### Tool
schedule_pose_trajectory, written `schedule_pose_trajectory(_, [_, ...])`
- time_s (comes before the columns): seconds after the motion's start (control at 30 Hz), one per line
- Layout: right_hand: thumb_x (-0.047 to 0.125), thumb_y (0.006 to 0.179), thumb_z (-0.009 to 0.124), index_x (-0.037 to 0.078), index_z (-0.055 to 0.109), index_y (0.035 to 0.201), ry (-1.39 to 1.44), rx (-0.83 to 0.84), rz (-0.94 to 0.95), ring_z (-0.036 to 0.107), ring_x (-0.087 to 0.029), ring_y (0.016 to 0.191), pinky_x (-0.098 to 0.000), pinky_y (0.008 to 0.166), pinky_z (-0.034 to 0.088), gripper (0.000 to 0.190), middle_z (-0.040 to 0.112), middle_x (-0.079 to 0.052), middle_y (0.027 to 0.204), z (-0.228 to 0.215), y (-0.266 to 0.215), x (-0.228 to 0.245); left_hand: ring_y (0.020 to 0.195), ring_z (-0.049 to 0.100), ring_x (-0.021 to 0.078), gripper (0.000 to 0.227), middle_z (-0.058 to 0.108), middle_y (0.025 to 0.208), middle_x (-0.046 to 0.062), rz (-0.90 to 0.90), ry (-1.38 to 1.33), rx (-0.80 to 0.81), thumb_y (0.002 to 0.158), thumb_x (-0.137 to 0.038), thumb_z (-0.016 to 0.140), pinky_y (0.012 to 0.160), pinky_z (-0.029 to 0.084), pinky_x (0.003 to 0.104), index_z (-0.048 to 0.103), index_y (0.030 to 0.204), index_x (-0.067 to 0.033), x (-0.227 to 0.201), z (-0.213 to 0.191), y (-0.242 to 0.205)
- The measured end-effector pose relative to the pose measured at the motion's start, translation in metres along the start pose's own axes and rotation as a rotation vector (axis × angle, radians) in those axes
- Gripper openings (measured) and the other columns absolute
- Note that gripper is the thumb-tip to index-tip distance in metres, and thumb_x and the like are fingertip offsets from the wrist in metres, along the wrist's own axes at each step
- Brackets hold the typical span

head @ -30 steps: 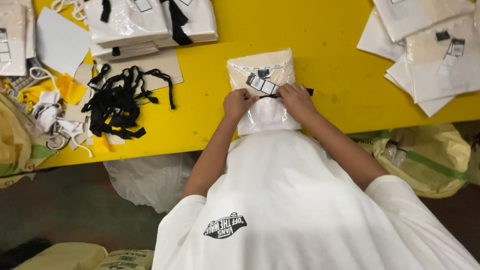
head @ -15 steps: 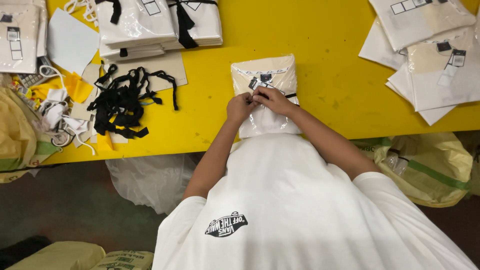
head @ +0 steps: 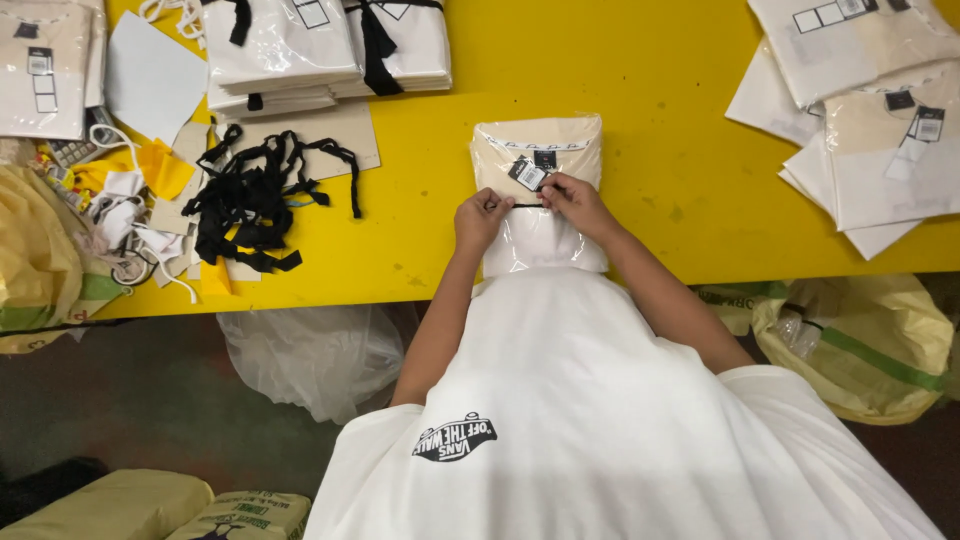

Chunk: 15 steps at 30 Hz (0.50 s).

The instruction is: The person stacks folded white garments on a yellow table, then wraps each stack with a black strap and ties it. The person repeats this process for multiple stacks, moving finished bundles aside.

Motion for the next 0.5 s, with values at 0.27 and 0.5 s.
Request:
schedule_pose_trajectory(0.27, [-0.008,0.104,0.049,-0.006,0.067,0.122,-0.174,0.051,-0.203,0.072,-0.029,0.084,-0.0438,0.078,0.057,0.026,0.066,-0.020,0.095,0.013,0.002,0.021,0.082,0.065,0.0180,0.021,0.070,0.087,0.005,-0.190,-0.396,0.178,0.097,-0.031,0.069,0.077,0.053,0.032,0.073,0.092,-0.0114,-0.002,0.012,0.000])
schedule_pose_trajectory(0.5, [0.003,0.102,0.066,-0.002,0.063,0.127,0.079,-0.168,0.056,0.072,-0.017,0.073,-0.0300,0.069,0.063,0.025,0.070,-0.012,0.092,-0.003,0.011,-0.054,0.086,0.063,0.0232,0.019,0.069,0.086,0.008,-0.138,-0.221,0.268,0.093,-0.026,0.066,0.080,0.048,0.033,0.077,0.096,-0.0115,-0.029,0.024,0.012])
Point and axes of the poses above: each hand's wrist, its own y-axis towards the middle knuckle, its own z-axis out of the palm, x = y × z, the point moved 10 cm from there along y, towards the middle knuckle
